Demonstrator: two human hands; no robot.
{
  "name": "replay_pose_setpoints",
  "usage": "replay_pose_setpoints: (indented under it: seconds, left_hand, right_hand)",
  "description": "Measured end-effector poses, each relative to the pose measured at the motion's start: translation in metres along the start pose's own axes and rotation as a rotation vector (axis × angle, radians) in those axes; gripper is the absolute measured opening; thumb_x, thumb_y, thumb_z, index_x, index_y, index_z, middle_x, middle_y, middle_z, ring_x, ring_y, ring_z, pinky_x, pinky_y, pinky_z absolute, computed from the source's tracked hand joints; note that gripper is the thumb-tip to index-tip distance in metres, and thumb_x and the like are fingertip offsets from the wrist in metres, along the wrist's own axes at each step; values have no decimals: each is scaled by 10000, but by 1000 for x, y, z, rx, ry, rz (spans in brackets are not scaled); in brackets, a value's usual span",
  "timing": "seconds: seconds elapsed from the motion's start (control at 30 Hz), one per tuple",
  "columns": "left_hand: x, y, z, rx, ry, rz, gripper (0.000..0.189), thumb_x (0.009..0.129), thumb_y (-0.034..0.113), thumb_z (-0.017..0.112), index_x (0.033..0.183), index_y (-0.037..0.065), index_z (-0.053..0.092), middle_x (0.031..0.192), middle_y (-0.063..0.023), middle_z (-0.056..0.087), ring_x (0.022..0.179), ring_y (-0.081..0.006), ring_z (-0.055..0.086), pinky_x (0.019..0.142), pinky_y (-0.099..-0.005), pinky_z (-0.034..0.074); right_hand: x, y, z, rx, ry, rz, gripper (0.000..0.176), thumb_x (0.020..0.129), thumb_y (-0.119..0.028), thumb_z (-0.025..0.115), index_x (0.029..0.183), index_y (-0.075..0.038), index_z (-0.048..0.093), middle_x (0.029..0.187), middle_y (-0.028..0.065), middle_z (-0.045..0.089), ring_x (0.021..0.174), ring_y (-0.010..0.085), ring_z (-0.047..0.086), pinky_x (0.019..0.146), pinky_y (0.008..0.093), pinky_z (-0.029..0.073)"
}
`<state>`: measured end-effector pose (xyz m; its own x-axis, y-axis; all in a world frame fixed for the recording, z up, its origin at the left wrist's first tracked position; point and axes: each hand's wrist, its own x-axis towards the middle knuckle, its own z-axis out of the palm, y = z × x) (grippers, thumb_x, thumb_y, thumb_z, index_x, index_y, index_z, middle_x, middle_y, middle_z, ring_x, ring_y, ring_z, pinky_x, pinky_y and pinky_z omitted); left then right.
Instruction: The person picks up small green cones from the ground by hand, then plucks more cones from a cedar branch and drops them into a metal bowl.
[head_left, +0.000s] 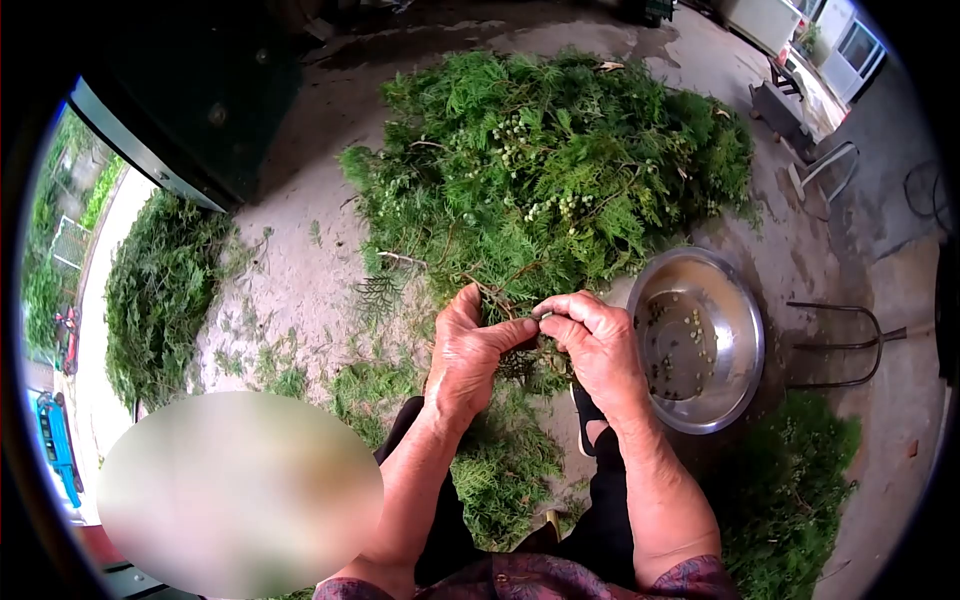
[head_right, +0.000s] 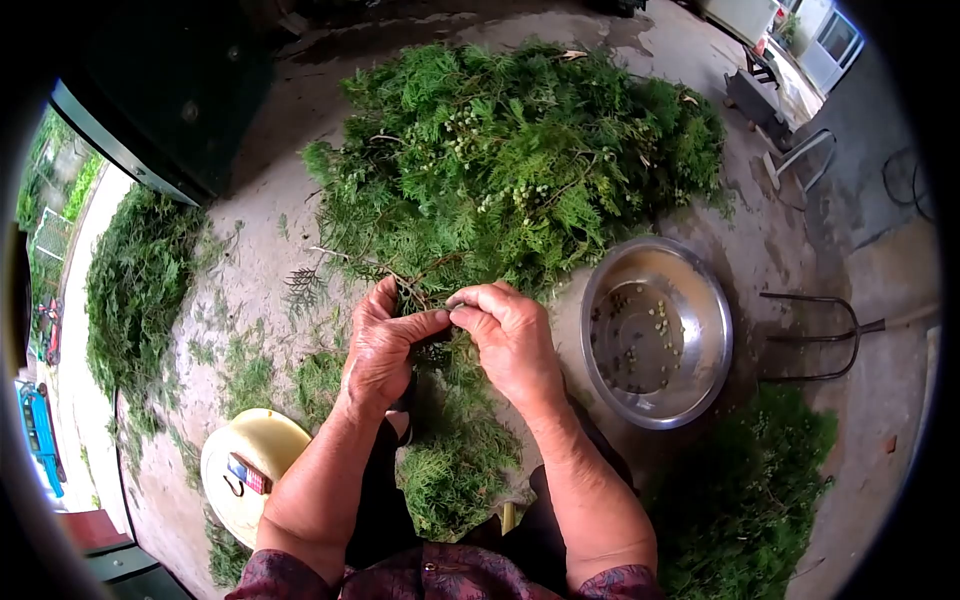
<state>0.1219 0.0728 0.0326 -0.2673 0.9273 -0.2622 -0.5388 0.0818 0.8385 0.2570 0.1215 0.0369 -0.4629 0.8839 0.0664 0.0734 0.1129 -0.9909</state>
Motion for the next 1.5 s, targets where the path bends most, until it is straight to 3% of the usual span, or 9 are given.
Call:
replay_pose_setpoints:
  seconds: [0.1, 0.23, 0.37, 0.63, 0.87, 1.13, 1.2, 1.37, 1.5]
  left_hand:
    - [1, -2, 2, -107, -12, -11, 324, 716, -74, 647, 1003, 6, 521, 887, -77, 615, 749, -151, 604, 677, -279, 522]
    - [5, 6, -1, -210, 60, 13, 316, 713, -70, 652, 983, 47, 537, 846, -42, 618, 728, -144, 605, 679, -278, 512]
    - [10, 4, -11, -197, 101, 16, 311, 731, -66, 639, 999, 49, 535, 843, -41, 618, 756, -152, 606, 694, -293, 517]
    - [12, 3, -2, -294, 67, 67, 389, 729, -106, 616, 1070, 47, 506, 915, -60, 613, 791, -164, 604, 720, -281, 504]
    - [13, 0, 1, -230, 76, 96, 337, 741, -111, 598, 1035, 39, 529, 913, -62, 616, 780, -158, 604, 694, -273, 507]
    - [19, -1, 0, -264, 315, 63, 286, 767, -109, 570, 1015, 28, 532, 859, -45, 605, 726, -136, 579, 661, -271, 500]
    - [19, 5, -12, -203, 269, 150, 305, 767, -110, 570, 1036, 26, 521, 869, -50, 601, 742, -136, 576, 671, -276, 499]
    - [16, 3, -11, -213, 190, 46, 364, 750, -109, 591, 1072, 38, 503, 887, -54, 597, 761, -141, 578, 690, -267, 499]
    - [12, 4, -5, -206, 104, 62, 353, 743, -108, 599, 1054, 38, 517, 893, -50, 610, 759, -140, 589, 691, -269, 505]
  right_hand:
    - [1, 0, -10, 510, -4, 341, 94, 833, -61, 582, 906, -23, 627, 778, 15, 595, 612, 54, 502, 523, 176, 408]
    - [6, -20, -24, 800, 181, 304, 84, 839, -99, 581, 894, -37, 564, 739, 22, 577, 614, 57, 495, 516, 158, 382]
    - [0, 1, -37, 574, -35, 324, 92, 818, -122, 626, 845, -40, 593, 654, -9, 549, 541, 53, 455, 475, 162, 359]
    - [-8, -3, -16, 196, -46, 242, 260, 769, -188, 697, 927, 5, 626, 655, -54, 527, 532, 18, 393, 476, 172, 321]
    - [-8, -4, -10, 476, -27, 411, 187, 784, -160, 674, 901, -22, 627, 675, -60, 536, 562, 12, 406, 480, 166, 310]
    - [-15, -9, -21, 309, -63, 268, 137, 807, -92, 630, 895, 10, 608, 667, -36, 511, 551, 34, 391, 490, 175, 322]
    - [-17, -11, -31, 477, -24, 296, 132, 821, -102, 612, 888, 11, 604, 652, -21, 511, 544, 42, 402, 482, 176, 326]
    - [-7, 1, -32, 907, 8, 298, 262, 808, -61, 555, 1055, -18, 479, 977, 109, 551, 715, 158, 536, 527, 225, 402]
    - [-3, 4, -29, 877, 66, 327, 250, 812, -87, 608, 1037, -26, 518, 867, 53, 564, 647, 113, 509, 500, 206, 382]
